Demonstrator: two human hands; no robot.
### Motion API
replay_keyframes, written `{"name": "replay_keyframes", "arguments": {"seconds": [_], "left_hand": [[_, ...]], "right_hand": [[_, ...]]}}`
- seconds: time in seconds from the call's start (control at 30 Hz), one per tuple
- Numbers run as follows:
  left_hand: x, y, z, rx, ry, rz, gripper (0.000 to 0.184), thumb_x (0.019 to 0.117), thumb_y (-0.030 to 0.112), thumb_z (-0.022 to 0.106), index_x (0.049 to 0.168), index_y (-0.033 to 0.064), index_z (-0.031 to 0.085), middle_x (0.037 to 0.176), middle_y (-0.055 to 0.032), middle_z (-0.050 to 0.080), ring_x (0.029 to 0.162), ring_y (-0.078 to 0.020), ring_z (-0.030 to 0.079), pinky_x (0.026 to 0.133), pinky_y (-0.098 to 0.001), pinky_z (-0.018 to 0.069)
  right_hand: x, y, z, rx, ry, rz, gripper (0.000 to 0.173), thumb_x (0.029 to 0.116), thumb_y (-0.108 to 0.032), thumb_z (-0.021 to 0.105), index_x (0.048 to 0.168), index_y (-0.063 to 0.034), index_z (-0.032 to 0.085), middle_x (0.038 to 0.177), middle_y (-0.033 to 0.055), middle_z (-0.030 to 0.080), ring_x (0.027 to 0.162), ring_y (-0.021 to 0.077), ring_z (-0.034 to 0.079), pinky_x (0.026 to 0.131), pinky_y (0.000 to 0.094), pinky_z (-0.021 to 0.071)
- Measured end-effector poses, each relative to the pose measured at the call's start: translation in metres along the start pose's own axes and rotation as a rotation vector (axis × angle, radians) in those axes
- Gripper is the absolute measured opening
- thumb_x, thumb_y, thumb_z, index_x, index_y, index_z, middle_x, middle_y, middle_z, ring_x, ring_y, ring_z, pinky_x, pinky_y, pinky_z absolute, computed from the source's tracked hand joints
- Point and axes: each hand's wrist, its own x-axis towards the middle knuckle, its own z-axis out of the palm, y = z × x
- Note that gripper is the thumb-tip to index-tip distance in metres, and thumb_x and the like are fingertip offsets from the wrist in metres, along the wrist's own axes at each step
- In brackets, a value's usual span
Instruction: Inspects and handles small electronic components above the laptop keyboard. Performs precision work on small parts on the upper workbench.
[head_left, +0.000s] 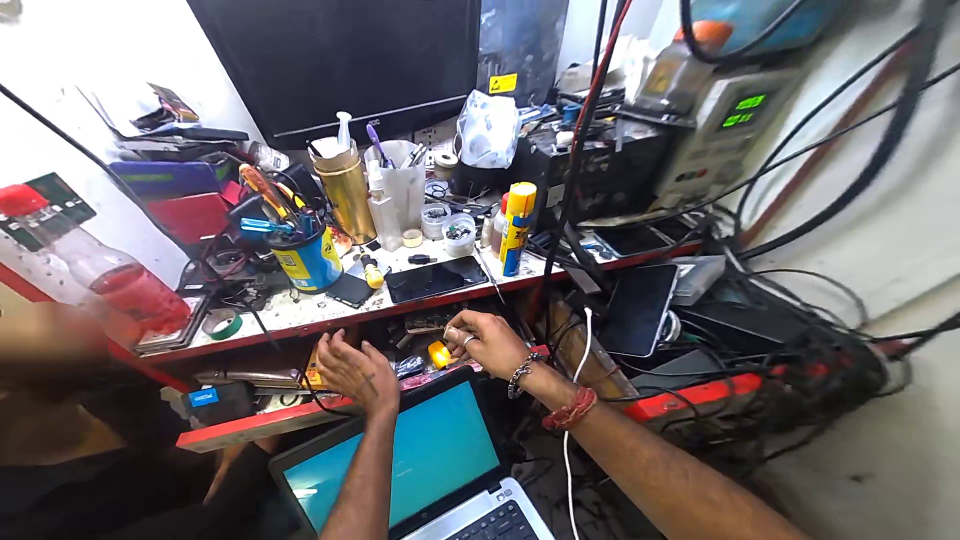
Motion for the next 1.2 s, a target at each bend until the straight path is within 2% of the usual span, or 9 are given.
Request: {"name": "replay_keyframes", "arguments": {"seconds": [0.1, 0.17, 0.23, 0.37, 0.6, 0.73, 0.87, 0.97, 1.2], "left_hand": [[-0.004, 0.013, -0.019, -0.101, -0.014, 0.167, 0.038, 0.1039, 0.025, 0.053, 0.128, -0.0039, 0.06, 0.135, -0.0307, 0.055, 0.126, -0.052, 0.051, 0.105, -0.065, 0.0387], [-0.003, 0.036, -0.038, -0.349, -0.177, 0.154, 0.033, 0.1064, 0.026, 0.054, 0.115, -0.0015, 0.069, 0.114, -0.0206, 0.067, 0.106, -0.0354, 0.064, 0.094, -0.0527, 0.0516], [0.001, 0.062, -0.054, -0.713, -0.481, -0.059, 0.036, 0.1083, 0.032, 0.052, 0.113, 0.0016, 0.071, 0.105, -0.0106, 0.074, 0.09, -0.02, 0.072, 0.081, -0.0386, 0.0599], [0.019, 0.096, -0.071, -1.276, -0.772, -0.471, 0.028, 0.1045, 0.015, 0.058, 0.128, 0.0, 0.066, 0.112, -0.0111, 0.074, 0.098, -0.0196, 0.073, 0.09, -0.0345, 0.0603], [0.061, 0.107, -0.061, -1.13, -0.766, -0.515, 0.02, 0.0992, 0.004, 0.064, 0.118, -0.0014, 0.068, 0.098, -0.0108, 0.073, 0.081, -0.0162, 0.071, 0.075, -0.0303, 0.0605], [0.087, 0.119, -0.054, -1.106, -0.871, -0.562, 0.014, 0.0986, 0.006, 0.065, 0.111, -0.001, 0.065, 0.093, -0.0103, 0.071, 0.078, -0.0163, 0.07, 0.073, -0.0298, 0.0602], [0.105, 0.121, -0.044, -1.128, -0.911, -0.647, 0.014, 0.0992, 0.001, 0.061, 0.112, -0.0037, 0.065, 0.089, -0.0125, 0.071, 0.072, -0.0183, 0.07, 0.07, -0.0307, 0.0616], [0.106, 0.126, -0.042, -1.016, -0.883, -0.557, 0.017, 0.0977, -0.004, 0.061, 0.114, -0.005, 0.065, 0.09, -0.0128, 0.069, 0.07, -0.0171, 0.068, 0.068, -0.0297, 0.06], [0.112, 0.129, -0.041, -0.791, -0.932, -0.323, 0.016, 0.097, -0.001, 0.065, 0.111, -0.0066, 0.066, 0.093, -0.014, 0.07, 0.075, -0.0161, 0.069, 0.073, -0.0302, 0.0597]], "right_hand": [[0.006, -0.001, -0.004, -0.131, 0.079, -0.097, 0.019, 0.1059, -0.013, 0.055, 0.117, -0.0042, 0.068, 0.1, 0.0147, 0.074, 0.088, 0.0263, 0.073, 0.082, 0.048, 0.0578], [0.011, -0.003, -0.002, -0.212, 0.196, -0.206, 0.017, 0.1038, -0.014, 0.059, 0.114, -0.0063, 0.071, 0.101, 0.0147, 0.073, 0.091, 0.0307, 0.071, 0.08, 0.0547, 0.0553], [0.014, -0.005, 0.005, -0.249, 0.36, -0.346, 0.015, 0.101, -0.014, 0.064, 0.11, -0.0066, 0.073, 0.106, 0.0129, 0.071, 0.092, 0.0305, 0.07, 0.079, 0.0541, 0.0564], [0.034, -0.019, 0.011, -0.26, 0.503, -0.442, 0.013, 0.0944, -0.008, 0.07, 0.107, -0.0049, 0.074, 0.107, 0.0125, 0.071, 0.091, 0.03, 0.07, 0.078, 0.0505, 0.057], [0.055, -0.044, -0.015, -0.275, 0.185, -0.47, 0.036, 0.0895, 0.001, 0.072, 0.125, -0.0041, 0.071, 0.108, 0.0174, 0.07, 0.094, 0.0306, 0.069, 0.086, 0.048, 0.0567], [0.07, -0.056, -0.033, -0.262, 0.166, -0.466, 0.025, 0.09, 0.004, 0.069, 0.115, 0.0004, 0.074, 0.103, 0.02, 0.072, 0.094, 0.0342, 0.069, 0.088, 0.0522, 0.0548], [0.09, -0.055, -0.045, -0.033, 0.067, -0.295, 0.023, 0.0994, -0.009, 0.066, 0.12, 0.0004, 0.07, 0.105, 0.0186, 0.073, 0.09, 0.0282, 0.071, 0.087, 0.0472, 0.0559], [0.082, -0.062, -0.047, 0.235, -0.003, -0.11, 0.026, 0.1026, -0.001, 0.055, 0.127, 0.0076, 0.06, 0.11, 0.0225, 0.068, 0.087, 0.0244, 0.068, 0.083, 0.0403, 0.0564], [0.088, -0.059, -0.045, 0.578, -0.036, 0.099, 0.024, 0.1035, 0.003, 0.05, 0.125, 0.0049, 0.059, 0.093, 0.0081, 0.063, 0.074, 0.0087, 0.06, 0.074, 0.0263, 0.0533]]}}
